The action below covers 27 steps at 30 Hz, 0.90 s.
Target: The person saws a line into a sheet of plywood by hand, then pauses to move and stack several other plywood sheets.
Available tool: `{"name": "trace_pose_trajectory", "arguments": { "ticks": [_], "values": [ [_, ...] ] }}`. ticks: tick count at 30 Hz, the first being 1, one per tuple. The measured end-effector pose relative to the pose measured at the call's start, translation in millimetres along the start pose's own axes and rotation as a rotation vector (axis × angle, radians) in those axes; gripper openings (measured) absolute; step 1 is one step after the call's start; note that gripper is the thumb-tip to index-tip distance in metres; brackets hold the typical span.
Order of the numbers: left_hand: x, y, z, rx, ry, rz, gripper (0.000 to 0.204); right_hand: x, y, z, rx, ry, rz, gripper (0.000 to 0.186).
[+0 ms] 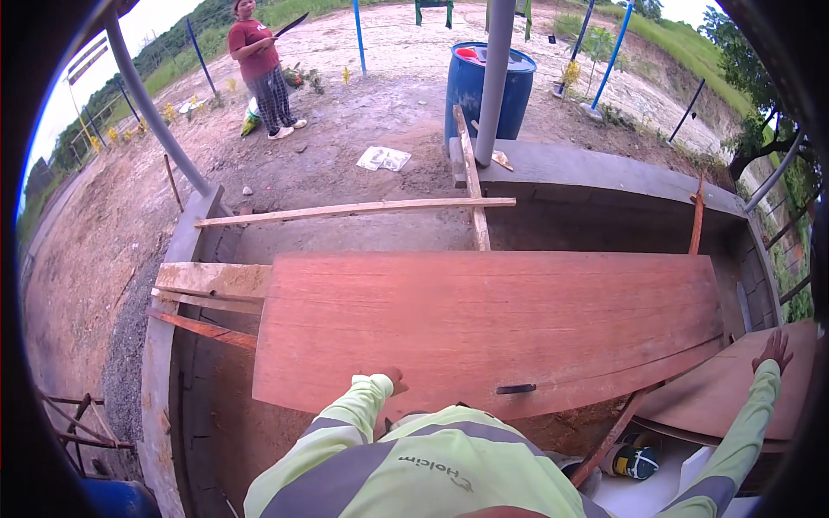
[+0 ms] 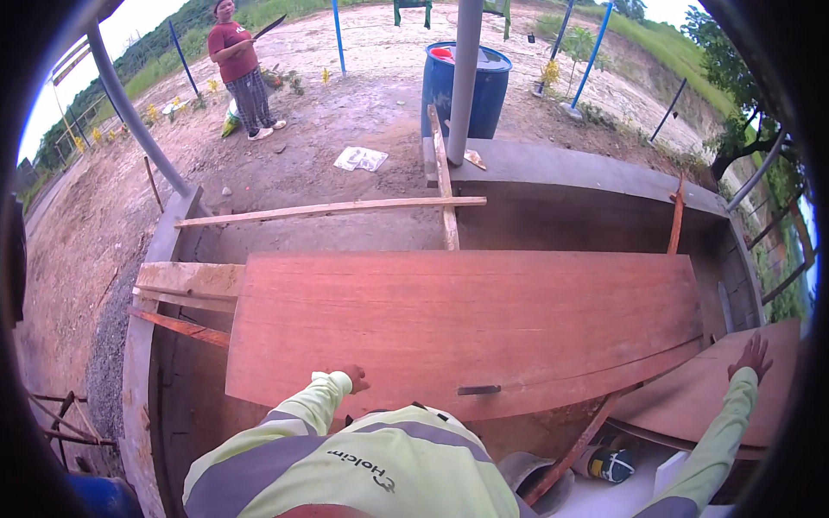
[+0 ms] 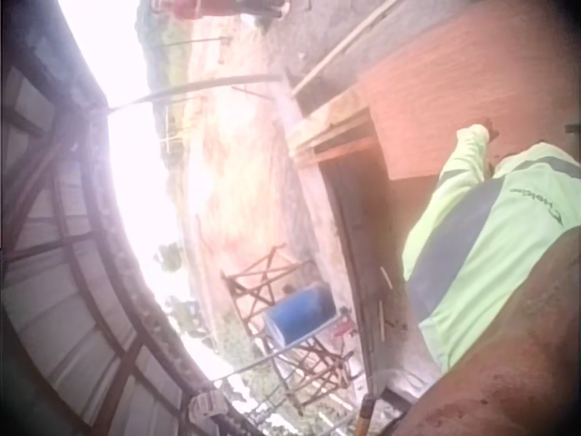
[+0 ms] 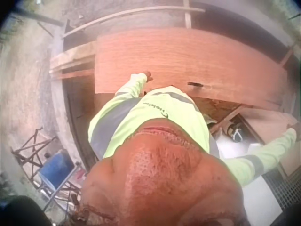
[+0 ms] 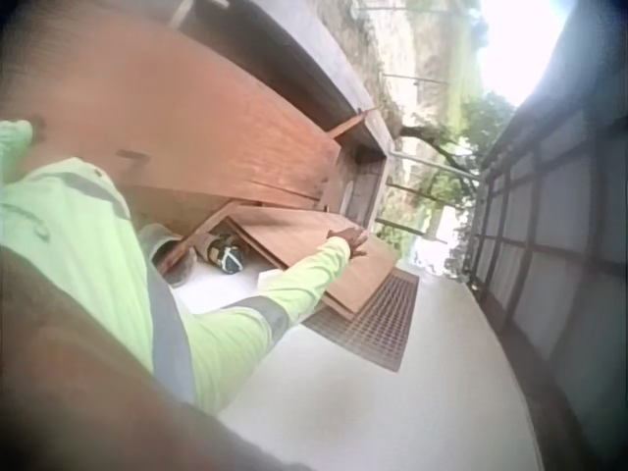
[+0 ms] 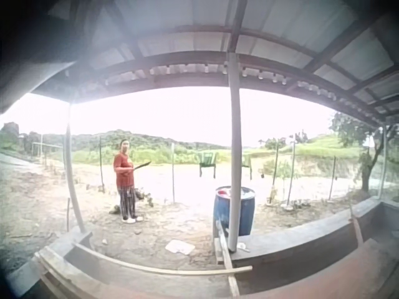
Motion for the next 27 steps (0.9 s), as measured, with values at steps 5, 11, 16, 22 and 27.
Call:
{"name": "trace_pose_trajectory", "arguments": {
  "ticks": [5,11,16,22,27],
  "values": [
    [-0.7,-8.4,9.1,0.079,-0.008,-0.038,0.059,5.8,-31.0,-17.9,0.148,-0.015,0.360,0.073],
    [-11.1,-55.3,35.7,-0.187,-0.027,0.177,0.049,64.1,30.2,-2.4,-0.108,-0.004,0.098,0.077],
    [-14.4,-33.8,29.8,-0.148,-0.041,0.176,0.045,96.0,-12.9,-0.3,0.015,0.007,0.521,0.087],
    [-5.2,-9.6,25.7,0.198,0.034,0.270,0.043,100.3,-49.2,-12.9,0.003,-0.068,0.530,0.086],
    [-15.5,0.6,24.9,-0.156,-0.028,0.207,0.038,134.3,-57.7,12.6,-0.061,0.030,0.731,0.049]
  ]
}}
Point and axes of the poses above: each hand's wrist, its own x-axis away from the middle knuckle, its own y-axis out of the back of the hand, z = x × y, the point moved 9 cm from there along -x, towards the middle knuckle, and after that the axes turned 1 degree about x, right-handed, at the moved point
